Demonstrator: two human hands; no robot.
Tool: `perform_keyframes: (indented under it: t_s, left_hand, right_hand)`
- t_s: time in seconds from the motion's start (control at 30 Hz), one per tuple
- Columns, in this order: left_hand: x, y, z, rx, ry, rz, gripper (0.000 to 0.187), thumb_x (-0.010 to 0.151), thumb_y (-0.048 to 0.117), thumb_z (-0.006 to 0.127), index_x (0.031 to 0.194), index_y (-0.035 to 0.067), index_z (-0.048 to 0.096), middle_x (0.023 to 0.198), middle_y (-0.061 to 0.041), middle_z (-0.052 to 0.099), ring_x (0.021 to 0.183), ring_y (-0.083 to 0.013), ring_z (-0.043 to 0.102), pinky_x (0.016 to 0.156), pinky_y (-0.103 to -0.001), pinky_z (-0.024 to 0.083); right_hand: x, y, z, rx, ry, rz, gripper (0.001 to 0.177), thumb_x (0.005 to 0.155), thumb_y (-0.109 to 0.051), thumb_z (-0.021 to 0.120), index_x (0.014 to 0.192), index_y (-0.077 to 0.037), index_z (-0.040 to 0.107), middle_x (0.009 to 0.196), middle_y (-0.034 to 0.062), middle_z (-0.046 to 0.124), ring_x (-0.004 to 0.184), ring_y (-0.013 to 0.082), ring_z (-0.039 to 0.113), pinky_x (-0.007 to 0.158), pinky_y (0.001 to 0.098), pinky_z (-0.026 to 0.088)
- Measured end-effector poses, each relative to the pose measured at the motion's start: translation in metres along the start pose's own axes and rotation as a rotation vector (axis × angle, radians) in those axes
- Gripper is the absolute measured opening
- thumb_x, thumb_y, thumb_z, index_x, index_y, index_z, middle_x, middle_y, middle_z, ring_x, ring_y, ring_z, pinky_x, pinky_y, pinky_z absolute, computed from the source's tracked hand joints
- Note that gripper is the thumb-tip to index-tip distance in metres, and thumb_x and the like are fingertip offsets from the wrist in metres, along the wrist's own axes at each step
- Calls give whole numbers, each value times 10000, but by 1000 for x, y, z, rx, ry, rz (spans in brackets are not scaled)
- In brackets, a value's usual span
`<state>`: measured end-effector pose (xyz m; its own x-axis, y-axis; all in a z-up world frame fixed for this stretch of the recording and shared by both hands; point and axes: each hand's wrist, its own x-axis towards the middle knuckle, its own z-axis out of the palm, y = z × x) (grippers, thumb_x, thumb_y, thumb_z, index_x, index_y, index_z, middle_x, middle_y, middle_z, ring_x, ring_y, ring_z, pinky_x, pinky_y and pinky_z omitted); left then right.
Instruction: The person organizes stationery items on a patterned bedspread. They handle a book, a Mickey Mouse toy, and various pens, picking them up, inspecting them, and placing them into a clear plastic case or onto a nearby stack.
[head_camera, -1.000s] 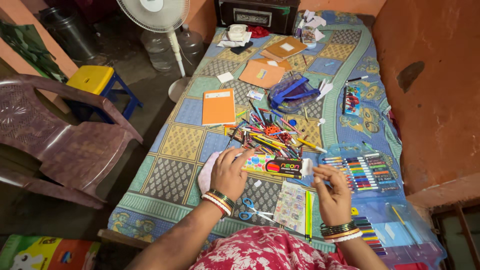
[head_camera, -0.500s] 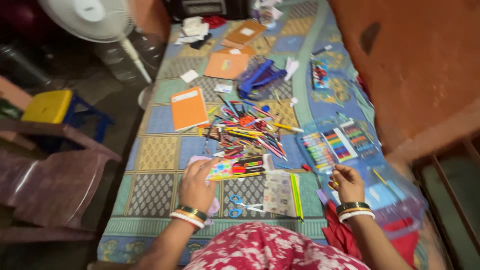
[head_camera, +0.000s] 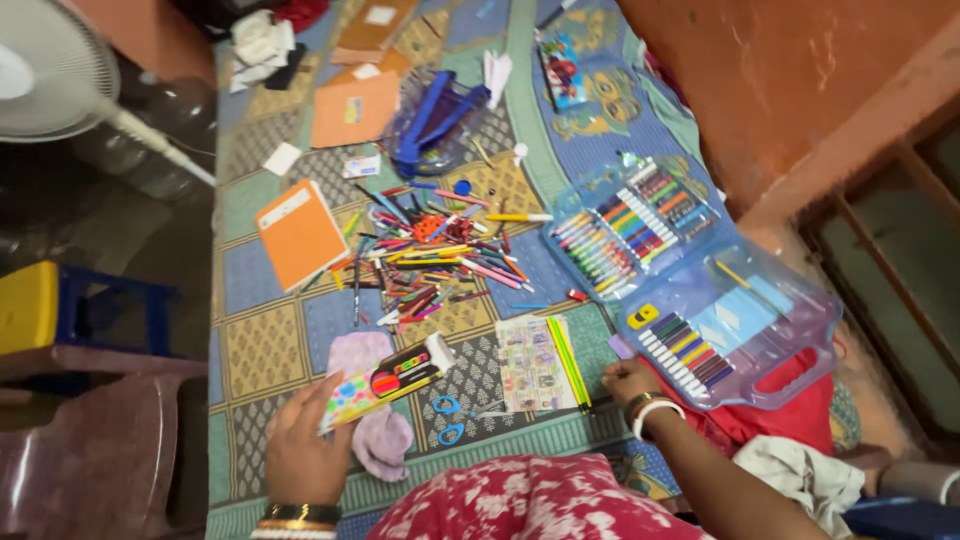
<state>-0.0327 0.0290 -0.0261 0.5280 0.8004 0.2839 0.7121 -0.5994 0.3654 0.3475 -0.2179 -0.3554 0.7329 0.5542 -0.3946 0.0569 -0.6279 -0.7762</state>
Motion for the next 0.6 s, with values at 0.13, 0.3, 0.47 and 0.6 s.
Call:
perform_keyframes:
  t_s: [0.13, 0.3, 0.47, 0.6]
  left_hand:
    - [8, -4, 4, 48, -7, -4, 527, 760, 237, 799, 1274, 185, 696, 1170, -113, 709, 1100, -348, 661, 959, -470, 508]
    - [12, -10, 12, 39, 34, 1, 542, 753, 238, 815, 1278, 200, 689, 1184, -116, 701, 1125, -335, 662, 960, -472, 510]
    - [12, -15, 19, 108, -8, -65, 573, 724, 231, 834, 1281, 233, 701, 1179, -131, 704, 1139, -345, 659, 974, -473, 509]
    - [14, -19, 21, 102, -48, -86, 576, 719, 241, 836, 1279, 221, 706, 1186, -142, 702, 1131, -353, 656, 964, -474, 506]
  right_hand:
    - [10, 3, 18, -161, -84, 56, 230, 775, -212, 805, 952, -72, 761, 912, 117, 784, 858, 263, 754, 814, 382, 585]
    - [6, -7, 37, -287, -98, 98, 266, 747, -233, 828, 965, -99, 753, 958, 140, 766, 933, 328, 737, 858, 406, 578]
    - [-2, -30, 41, -389, -124, 179, 315, 733, -254, 831, 1000, -116, 735, 1000, 137, 766, 994, 340, 721, 892, 435, 564]
    - [-6, -42, 45, -423, -120, 193, 274, 766, -209, 767, 1017, -110, 722, 1005, 180, 750, 1006, 373, 711, 891, 447, 564]
